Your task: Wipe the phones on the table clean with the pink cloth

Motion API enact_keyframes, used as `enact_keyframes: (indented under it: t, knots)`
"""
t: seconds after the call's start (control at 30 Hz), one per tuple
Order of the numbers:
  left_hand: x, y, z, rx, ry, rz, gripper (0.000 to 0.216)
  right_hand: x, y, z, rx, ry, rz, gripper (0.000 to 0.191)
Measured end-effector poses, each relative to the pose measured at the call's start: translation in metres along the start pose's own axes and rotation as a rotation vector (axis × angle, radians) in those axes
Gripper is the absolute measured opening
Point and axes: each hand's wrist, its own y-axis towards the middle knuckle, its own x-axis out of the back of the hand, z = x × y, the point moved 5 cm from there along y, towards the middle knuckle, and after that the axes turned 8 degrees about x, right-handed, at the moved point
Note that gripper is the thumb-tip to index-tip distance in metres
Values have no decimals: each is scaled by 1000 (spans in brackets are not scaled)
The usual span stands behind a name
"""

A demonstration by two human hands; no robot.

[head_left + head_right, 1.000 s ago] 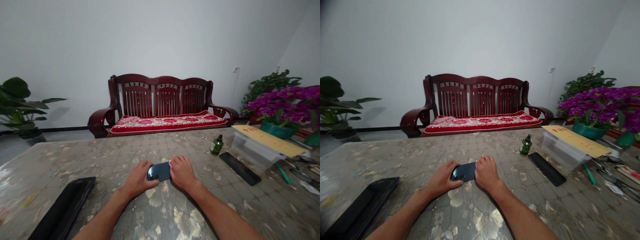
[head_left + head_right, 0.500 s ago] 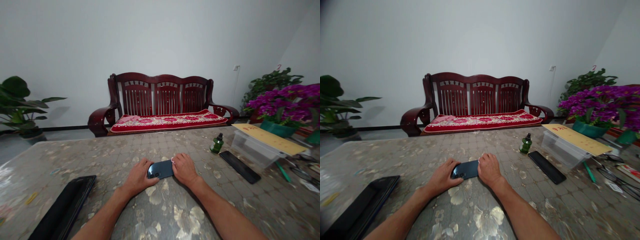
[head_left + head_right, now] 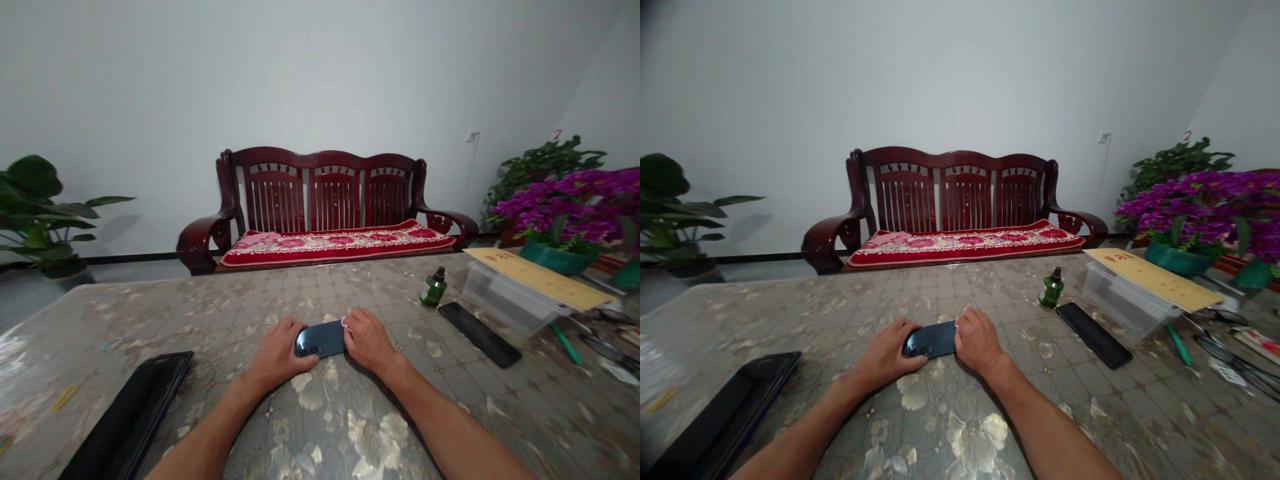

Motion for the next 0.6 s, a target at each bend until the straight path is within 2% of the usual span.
enact_keyframes:
  t: [0.2, 0.4, 0.6]
  knots:
    - [2, 1, 5, 25, 6, 14, 47, -2, -2, 15, 102, 12, -1, 14]
    - [0, 3, 11, 55, 12, -1, 48, -2, -1, 13, 125, 31, -43, 16]
    - [-1, 2, 11, 72, 28, 7, 49, -1, -4, 22, 226, 30, -37, 10]
